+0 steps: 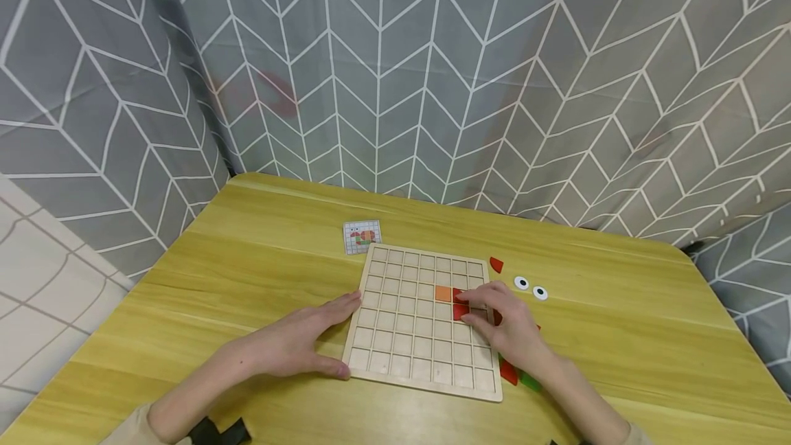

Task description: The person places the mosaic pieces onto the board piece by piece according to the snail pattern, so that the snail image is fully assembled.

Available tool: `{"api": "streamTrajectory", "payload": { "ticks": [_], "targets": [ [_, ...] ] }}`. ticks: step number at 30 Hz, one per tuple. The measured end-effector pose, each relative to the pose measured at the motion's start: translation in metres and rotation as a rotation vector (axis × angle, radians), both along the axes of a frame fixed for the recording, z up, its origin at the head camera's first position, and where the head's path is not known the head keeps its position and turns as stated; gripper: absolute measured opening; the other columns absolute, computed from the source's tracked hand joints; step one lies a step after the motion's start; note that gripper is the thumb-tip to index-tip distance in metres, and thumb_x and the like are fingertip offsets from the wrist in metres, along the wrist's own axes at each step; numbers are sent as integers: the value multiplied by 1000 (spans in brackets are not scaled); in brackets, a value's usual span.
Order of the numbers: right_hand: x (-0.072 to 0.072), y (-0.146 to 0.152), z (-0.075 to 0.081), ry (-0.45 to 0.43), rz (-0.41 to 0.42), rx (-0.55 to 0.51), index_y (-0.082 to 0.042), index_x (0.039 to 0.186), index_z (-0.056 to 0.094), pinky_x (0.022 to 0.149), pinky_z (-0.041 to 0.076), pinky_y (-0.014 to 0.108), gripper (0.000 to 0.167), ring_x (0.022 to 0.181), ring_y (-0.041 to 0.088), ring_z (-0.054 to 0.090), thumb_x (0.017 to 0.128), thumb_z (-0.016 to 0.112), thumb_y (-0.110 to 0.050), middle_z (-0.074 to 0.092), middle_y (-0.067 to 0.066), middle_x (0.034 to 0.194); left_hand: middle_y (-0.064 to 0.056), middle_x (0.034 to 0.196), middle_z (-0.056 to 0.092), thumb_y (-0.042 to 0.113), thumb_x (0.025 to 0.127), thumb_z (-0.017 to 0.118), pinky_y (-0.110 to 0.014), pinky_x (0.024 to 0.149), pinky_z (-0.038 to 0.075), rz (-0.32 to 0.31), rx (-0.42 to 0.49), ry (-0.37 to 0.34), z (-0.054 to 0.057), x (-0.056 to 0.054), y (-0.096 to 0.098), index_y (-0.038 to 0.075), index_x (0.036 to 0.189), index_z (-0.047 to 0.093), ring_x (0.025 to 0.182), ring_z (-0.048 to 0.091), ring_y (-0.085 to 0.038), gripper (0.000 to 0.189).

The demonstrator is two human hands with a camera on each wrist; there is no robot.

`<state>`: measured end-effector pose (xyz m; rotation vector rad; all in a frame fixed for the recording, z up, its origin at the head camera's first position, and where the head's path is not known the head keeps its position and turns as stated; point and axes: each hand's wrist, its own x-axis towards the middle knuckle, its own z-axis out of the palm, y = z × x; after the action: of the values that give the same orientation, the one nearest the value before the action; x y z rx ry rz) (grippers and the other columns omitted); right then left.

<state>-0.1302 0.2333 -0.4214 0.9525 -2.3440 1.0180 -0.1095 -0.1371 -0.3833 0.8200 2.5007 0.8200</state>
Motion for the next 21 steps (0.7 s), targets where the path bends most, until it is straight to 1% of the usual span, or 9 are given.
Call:
{"api": "streamTrajectory", "payload": {
  "ticks": [3, 6, 11, 14, 21],
  "targets": [
    [1, 1, -1, -36, -61, 1, -9, 111, 74, 66, 45, 16, 45, 89, 14, 56, 69, 87, 2, 71, 1, 102, -3, 167, 18, 67, 79, 70, -56, 118, 28, 1, -2, 0, 0, 0, 0, 17, 160, 24, 151, 25, -29, 106],
    [3, 2, -1, -98, -123, 13, -11, 111, 73, 64, 43, 18, 43, 85, 13, 53, 71, 88, -3, 69, 0, 102, -4, 167, 18, 67, 79, 70, -56, 119, 27, 1, 1, -2, 0, 0, 0, 17, 160, 24, 151, 25, -29, 106],
    [6, 3, 1, -188, -205, 57, -14, 113, 73, 65, 45, 21, 40, 83, 11, 51, 75, 87, -9, 67, -4, 102, -5, 167, 18, 67, 79, 69, -56, 119, 26, -5, 6, -3, 1, 0, 0, 16, 160, 23, 151, 24, -30, 106],
    [7, 3, 2, -213, -228, 73, -14, 113, 74, 66, 46, 23, 39, 84, 11, 52, 76, 86, -10, 67, -5, 102, -5, 167, 17, 67, 79, 69, -56, 119, 26, -4, 5, -3, 1, 0, 0, 15, 160, 23, 151, 24, -30, 106],
    [6, 2, 3, -232, -234, 59, -16, 112, 74, 66, 46, 23, 35, 83, 12, 52, 79, 84, -9, 67, -6, 100, -5, 167, 19, 67, 79, 70, -56, 119, 27, -6, 1, 4, 1, 0, 0, 15, 160, 25, 151, 25, -29, 106]
  ]
}}
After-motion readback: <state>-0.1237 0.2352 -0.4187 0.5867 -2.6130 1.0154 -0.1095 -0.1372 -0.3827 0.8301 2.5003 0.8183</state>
